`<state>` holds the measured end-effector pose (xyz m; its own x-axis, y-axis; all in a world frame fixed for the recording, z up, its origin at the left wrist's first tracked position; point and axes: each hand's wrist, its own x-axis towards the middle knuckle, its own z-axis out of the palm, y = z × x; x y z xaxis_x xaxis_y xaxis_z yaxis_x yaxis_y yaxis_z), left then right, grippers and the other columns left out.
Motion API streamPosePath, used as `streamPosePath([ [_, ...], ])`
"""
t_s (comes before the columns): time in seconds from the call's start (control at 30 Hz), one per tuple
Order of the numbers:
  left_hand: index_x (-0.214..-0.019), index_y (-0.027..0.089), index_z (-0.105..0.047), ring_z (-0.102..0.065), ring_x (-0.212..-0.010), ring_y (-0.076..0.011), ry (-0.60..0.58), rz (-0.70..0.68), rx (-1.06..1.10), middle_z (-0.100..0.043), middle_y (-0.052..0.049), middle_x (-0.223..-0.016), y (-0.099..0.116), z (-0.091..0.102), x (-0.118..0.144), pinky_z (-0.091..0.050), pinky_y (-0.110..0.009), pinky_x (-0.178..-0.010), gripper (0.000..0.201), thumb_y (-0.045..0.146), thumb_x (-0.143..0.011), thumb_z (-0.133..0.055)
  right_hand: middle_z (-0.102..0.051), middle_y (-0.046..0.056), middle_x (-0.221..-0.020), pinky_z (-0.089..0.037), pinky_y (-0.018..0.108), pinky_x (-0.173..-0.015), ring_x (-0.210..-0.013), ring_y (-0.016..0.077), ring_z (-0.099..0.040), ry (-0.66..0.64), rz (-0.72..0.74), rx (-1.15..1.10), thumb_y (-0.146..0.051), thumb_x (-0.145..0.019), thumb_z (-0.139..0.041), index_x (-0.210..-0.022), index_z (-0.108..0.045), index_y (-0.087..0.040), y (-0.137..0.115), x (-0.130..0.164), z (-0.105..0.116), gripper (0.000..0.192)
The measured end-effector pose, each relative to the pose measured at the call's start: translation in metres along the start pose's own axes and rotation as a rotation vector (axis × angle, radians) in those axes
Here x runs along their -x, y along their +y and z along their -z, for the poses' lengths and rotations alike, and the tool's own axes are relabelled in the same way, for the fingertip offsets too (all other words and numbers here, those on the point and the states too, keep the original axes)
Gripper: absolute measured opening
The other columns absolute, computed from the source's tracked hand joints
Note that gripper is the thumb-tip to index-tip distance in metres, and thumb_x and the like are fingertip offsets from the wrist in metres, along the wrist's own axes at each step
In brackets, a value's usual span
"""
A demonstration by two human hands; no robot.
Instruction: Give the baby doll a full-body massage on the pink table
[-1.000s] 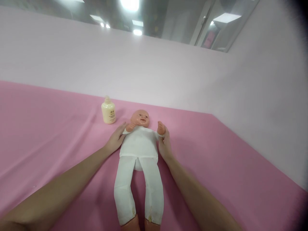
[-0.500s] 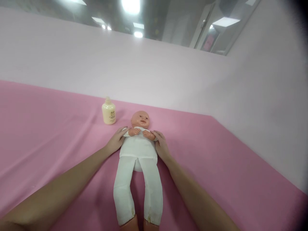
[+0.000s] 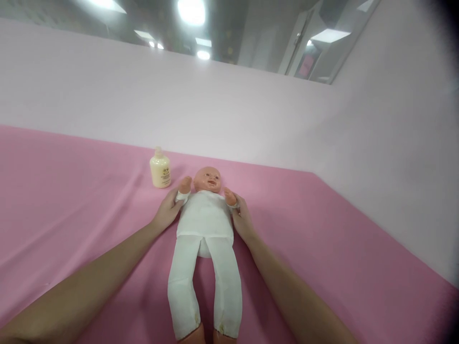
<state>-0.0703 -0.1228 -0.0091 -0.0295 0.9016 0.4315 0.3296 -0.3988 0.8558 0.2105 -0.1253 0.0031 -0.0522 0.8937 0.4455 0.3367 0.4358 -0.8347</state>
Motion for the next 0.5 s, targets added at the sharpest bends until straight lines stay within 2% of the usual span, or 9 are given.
streamPosePath([
  [0.17, -0.121, 0.022, -0.048, -0.06, -0.112, -0.0254, 0.203, 0.197, 0.146, -0.062, -0.009, -0.115, -0.006, 0.003, -0.001, -0.049, -0.043, -0.098, 0.04, 0.042, -0.088, -0.058, -0.048, 0.009, -0.146, -0.039, 0.052, -0.112, -0.132, 0.0253, -0.049, 0.187, -0.114, -0.177, -0.024, -0.083, -0.05, -0.142, -0.039, -0.027, 0.003, -0.002, 0.002, 0.06],
  [0.27, -0.125, 0.026, -0.042, -0.054, -0.124, -0.0251, 0.304, 0.24, 0.235, -0.055, -0.01, -0.13, -0.008, 0.006, -0.004, -0.047, -0.043, -0.104, 0.045, 0.043, -0.088, -0.059, -0.042, 0.008, -0.152, -0.037, 0.052, -0.114, -0.137, 0.0253, -0.044, 0.31, -0.159, -0.229, -0.026, -0.082, -0.053, -0.147, -0.034, -0.029, 0.006, -0.004, 0.003, 0.068],
  [0.37, -0.135, 0.031, -0.032, -0.042, -0.138, -0.0242, 0.358, 0.269, 0.372, -0.042, -0.008, -0.148, -0.014, 0.008, -0.008, -0.04, -0.043, -0.113, 0.056, 0.042, -0.087, -0.06, -0.027, 0.005, -0.161, -0.033, 0.048, -0.119, -0.145, 0.0236, -0.034, 0.407, -0.232, -0.354, -0.027, -0.078, -0.055, -0.153, -0.02, -0.029, 0.014, -0.007, 0.004, 0.083],
  [0.43, -0.137, 0.033, -0.029, -0.04, -0.141, -0.0249, 0.387, 0.334, 0.448, -0.04, -0.008, -0.15, -0.022, 0.009, -0.011, -0.039, -0.045, -0.115, 0.059, 0.043, -0.087, -0.06, -0.017, 0.005, -0.165, -0.032, 0.046, -0.121, -0.149, 0.0227, -0.029, 0.451, -0.294, -0.452, -0.028, -0.076, -0.057, -0.156, -0.009, -0.028, 0.023, -0.009, 0.004, 0.094],
  [0.5, -0.136, 0.034, -0.03, -0.041, -0.141, -0.026, 0.424, 0.404, 0.496, -0.041, -0.007, -0.15, -0.029, 0.009, -0.013, -0.039, -0.047, -0.115, 0.059, 0.043, -0.086, -0.059, -0.012, 0.007, -0.166, -0.03, 0.048, -0.121, -0.15, 0.0241, -0.026, 0.471, -0.276, -0.493, -0.031, -0.077, -0.059, -0.157, -0.002, -0.026, 0.033, -0.011, 0.003, 0.099],
])
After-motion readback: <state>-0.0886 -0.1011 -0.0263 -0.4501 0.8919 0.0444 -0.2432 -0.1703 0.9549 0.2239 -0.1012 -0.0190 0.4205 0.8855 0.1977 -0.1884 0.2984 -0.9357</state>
